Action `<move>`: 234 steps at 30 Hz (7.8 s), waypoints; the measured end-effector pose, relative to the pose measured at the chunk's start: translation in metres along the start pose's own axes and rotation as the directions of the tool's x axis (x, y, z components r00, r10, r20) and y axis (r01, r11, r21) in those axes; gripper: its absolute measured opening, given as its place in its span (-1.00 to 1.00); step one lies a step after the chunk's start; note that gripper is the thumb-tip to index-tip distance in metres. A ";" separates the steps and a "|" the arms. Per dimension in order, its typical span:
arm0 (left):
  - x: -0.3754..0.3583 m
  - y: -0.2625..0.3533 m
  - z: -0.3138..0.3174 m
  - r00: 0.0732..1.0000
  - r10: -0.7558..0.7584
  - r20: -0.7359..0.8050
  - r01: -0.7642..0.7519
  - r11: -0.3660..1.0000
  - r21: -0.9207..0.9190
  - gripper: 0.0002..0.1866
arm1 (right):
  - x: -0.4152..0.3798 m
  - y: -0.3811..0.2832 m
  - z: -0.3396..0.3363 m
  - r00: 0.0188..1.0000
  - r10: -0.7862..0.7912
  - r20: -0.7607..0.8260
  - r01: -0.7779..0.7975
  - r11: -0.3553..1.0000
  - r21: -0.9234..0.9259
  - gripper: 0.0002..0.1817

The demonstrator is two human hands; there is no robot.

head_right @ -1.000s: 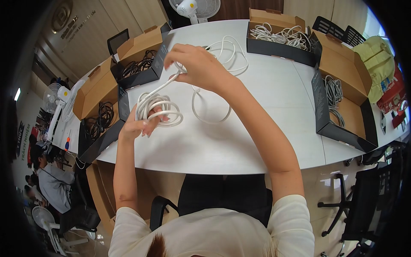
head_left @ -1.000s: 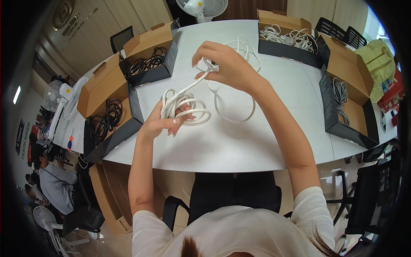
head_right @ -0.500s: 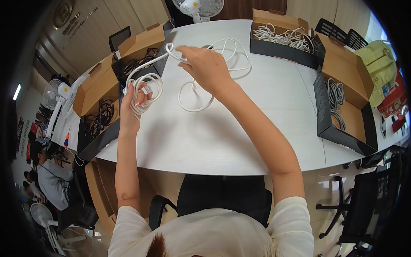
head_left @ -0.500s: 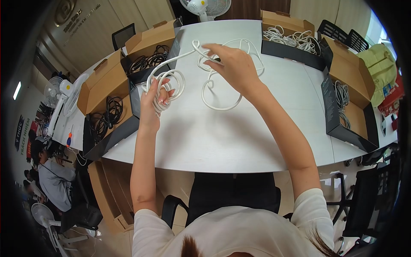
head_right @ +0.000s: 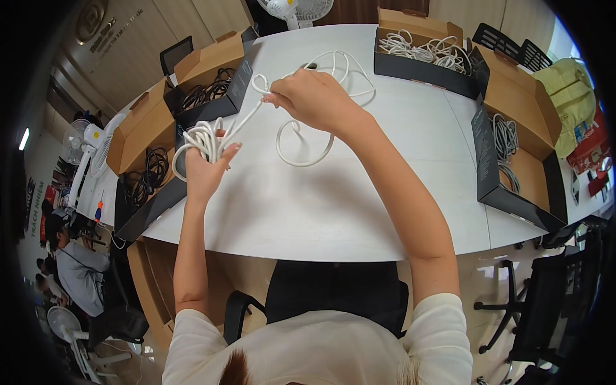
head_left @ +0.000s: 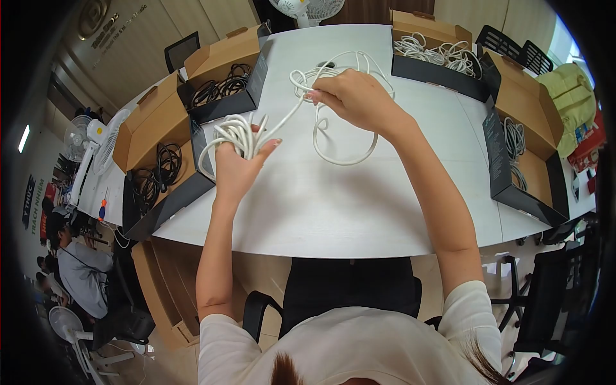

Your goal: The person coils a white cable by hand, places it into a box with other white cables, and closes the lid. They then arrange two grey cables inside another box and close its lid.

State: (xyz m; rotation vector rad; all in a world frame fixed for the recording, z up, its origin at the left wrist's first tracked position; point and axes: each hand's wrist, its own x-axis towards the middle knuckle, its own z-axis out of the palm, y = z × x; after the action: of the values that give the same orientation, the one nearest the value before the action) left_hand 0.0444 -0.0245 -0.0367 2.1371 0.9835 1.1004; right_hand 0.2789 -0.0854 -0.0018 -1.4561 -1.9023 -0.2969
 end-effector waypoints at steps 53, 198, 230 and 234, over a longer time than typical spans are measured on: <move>0.063 0.061 0.003 0.944 0.207 -0.255 -0.321 0.419 -0.850 -0.48 | 0.000 -0.058 -0.003 0.830 -0.103 0.548 -0.468 0.404 0.786 -0.66; 0.056 0.087 0.085 0.929 -0.041 0.368 0.348 -0.250 -0.904 -0.81 | -0.022 0.102 -0.083 0.955 0.186 -0.232 -0.199 0.980 -0.031 -0.10; 0.088 -0.009 0.053 0.884 0.468 -0.011 -0.466 0.877 -0.116 -0.70 | -0.012 0.018 -0.015 0.795 -0.015 0.606 -0.445 0.665 0.600 -0.83; 0.071 -0.011 0.041 0.892 0.339 0.298 -0.403 0.897 0.184 -0.43 | -0.009 0.024 -0.018 0.852 0.121 0.510 -0.426 0.727 0.539 -0.80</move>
State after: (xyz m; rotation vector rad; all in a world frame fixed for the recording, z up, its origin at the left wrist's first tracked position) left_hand 0.1038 0.0335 -0.0339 2.6720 0.6217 0.8650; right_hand 0.3087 -0.0940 -0.0005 -1.3546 -1.7969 0.8400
